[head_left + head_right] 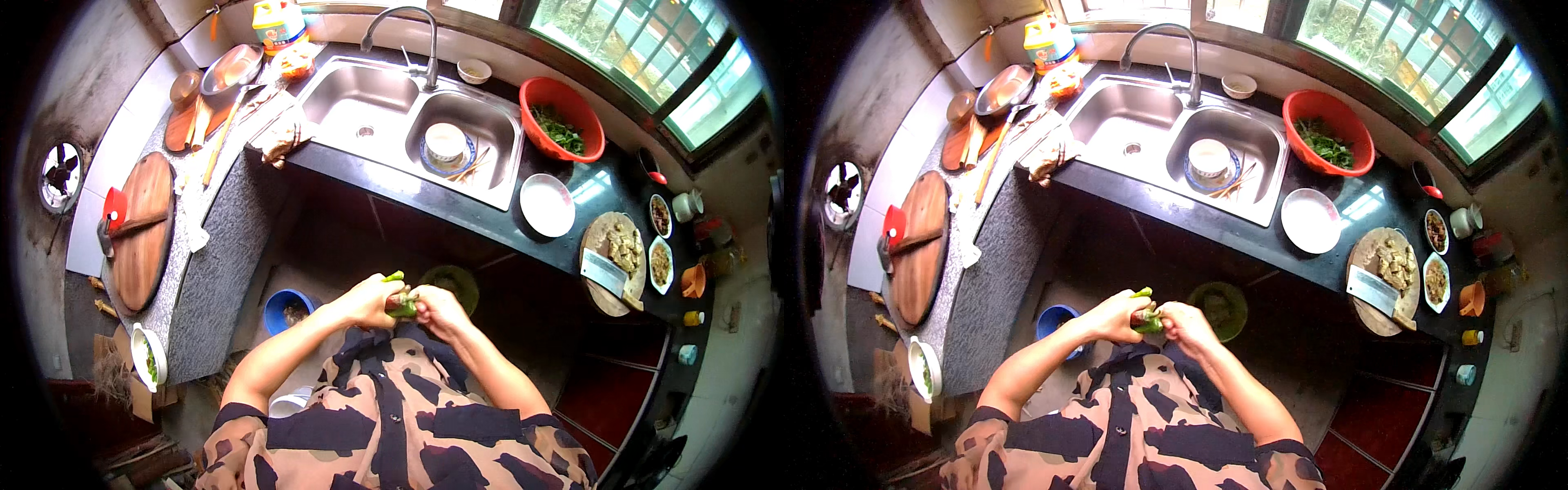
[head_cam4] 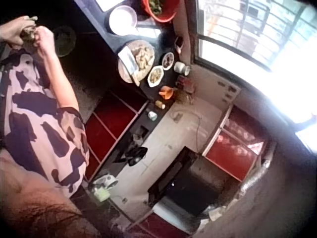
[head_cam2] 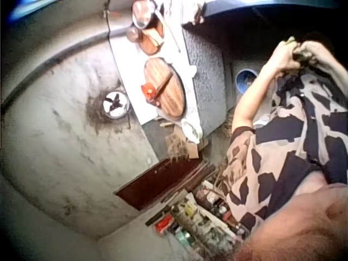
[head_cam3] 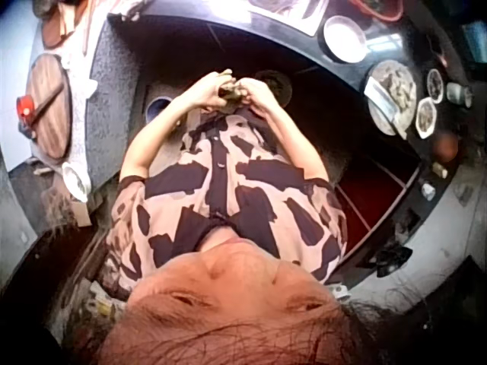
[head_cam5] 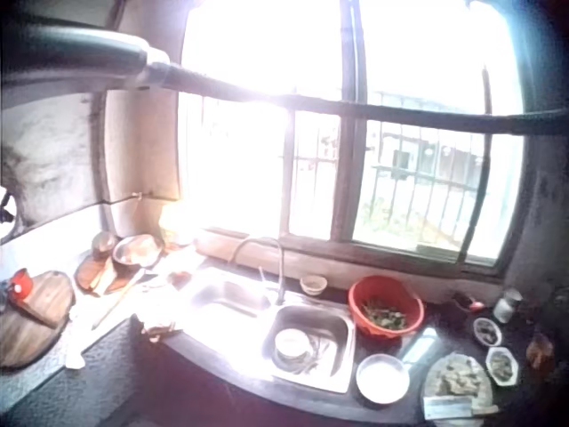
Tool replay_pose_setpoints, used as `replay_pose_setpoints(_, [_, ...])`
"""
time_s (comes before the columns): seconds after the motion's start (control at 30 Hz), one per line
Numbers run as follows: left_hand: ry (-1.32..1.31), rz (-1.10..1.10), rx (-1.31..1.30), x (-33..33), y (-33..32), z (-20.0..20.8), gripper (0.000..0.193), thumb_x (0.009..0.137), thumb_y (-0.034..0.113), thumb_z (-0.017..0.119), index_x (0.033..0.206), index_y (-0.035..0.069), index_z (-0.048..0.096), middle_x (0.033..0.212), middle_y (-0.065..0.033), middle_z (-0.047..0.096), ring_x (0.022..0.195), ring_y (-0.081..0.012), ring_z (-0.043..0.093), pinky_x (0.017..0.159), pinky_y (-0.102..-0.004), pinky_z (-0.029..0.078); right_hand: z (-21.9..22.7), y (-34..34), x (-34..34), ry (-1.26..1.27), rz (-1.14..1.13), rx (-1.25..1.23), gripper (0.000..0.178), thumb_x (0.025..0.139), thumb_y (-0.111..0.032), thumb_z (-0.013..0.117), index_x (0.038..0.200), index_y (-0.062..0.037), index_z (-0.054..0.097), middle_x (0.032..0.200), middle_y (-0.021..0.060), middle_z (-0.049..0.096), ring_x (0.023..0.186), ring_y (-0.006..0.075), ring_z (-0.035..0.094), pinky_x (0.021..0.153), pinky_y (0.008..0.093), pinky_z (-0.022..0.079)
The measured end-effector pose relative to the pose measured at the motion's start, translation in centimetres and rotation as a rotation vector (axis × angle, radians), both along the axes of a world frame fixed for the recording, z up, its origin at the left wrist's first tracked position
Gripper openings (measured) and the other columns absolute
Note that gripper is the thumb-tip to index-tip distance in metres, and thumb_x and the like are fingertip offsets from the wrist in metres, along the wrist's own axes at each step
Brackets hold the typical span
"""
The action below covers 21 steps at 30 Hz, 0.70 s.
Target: The person picks up green peppers from the floor, trims the stems by hand, washes them in a sink, and then chops them with a cleaver on a wooden cutting board along with pieces of ginger.
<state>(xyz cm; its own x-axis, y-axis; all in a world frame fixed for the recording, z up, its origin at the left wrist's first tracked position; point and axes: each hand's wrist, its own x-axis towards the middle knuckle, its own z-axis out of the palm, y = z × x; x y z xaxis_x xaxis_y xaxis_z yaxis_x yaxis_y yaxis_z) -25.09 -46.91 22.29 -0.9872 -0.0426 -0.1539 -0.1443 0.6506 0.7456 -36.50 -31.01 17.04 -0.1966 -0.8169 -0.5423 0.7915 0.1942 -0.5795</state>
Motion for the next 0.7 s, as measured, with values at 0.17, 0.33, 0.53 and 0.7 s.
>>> replay_pose_setpoints(0.17, [-0.069, 0.103, 0.115, -0.8, 0.4, 0.0, 0.033, 0.057, 0.012, 0.067, 0.083, 0.001, 0.050, 0.068, -0.0197, 0.056, 0.066, -0.0374, 0.057, 0.058, -0.0397, 0.045, -5.8, 4.9, -5.5, 0.903, 0.064, 0.211, 0.024, 0.084, -0.019, 0.058, 0.102, -0.0041, 0.064, 0.072, 0.0032, 0.061, 0.067, 0.0131, 0.058, 0.062, 0.0249, 0.046])
replay_pose_setpoints(0.33, [-0.011, 0.117, 0.094, -0.7, 0.7, -1.5, 0.030, 0.058, 0.011, 0.067, 0.080, -0.001, 0.051, 0.066, -0.0199, 0.056, 0.064, -0.0366, 0.058, 0.057, -0.0388, 0.045, -5.3, 6.5, -6.1, 1.696, 0.385, 0.421, 0.030, 0.078, -0.015, 0.062, 0.107, -0.0046, 0.062, 0.078, 0.0105, 0.059, 0.071, 0.0196, 0.059, 0.065, 0.0275, 0.047])
replay_pose_setpoints(0.53, [-0.159, 0.176, 0.126, -0.5, 0.7, -1.1, 0.034, 0.058, 0.012, 0.066, 0.087, 0.000, 0.055, 0.077, -0.0196, 0.061, 0.074, -0.0354, 0.061, 0.067, -0.0388, 0.049, 0.9, -0.8, -2.6, 1.013, 0.092, -0.193, 0.020, 0.078, -0.009, 0.065, 0.097, -0.0037, 0.064, 0.073, 0.0002, 0.055, 0.063, 0.0068, 0.048, 0.056, 0.0214, 0.040])
replay_pose_setpoints(0.7, [-0.247, 0.146, 0.234, 0.6, 0.1, -2.0, 0.038, 0.056, 0.015, 0.066, 0.090, 0.002, 0.059, 0.078, -0.0166, 0.061, 0.072, -0.0278, 0.060, 0.067, -0.0360, 0.047, 0.6, -3.3, -0.4, 0.962, 0.116, -0.186, 0.012, 0.082, -0.011, 0.065, 0.087, 0.0004, 0.063, 0.072, 0.0017, 0.061, 0.063, 0.0051, 0.051, 0.057, 0.0203, 0.041])
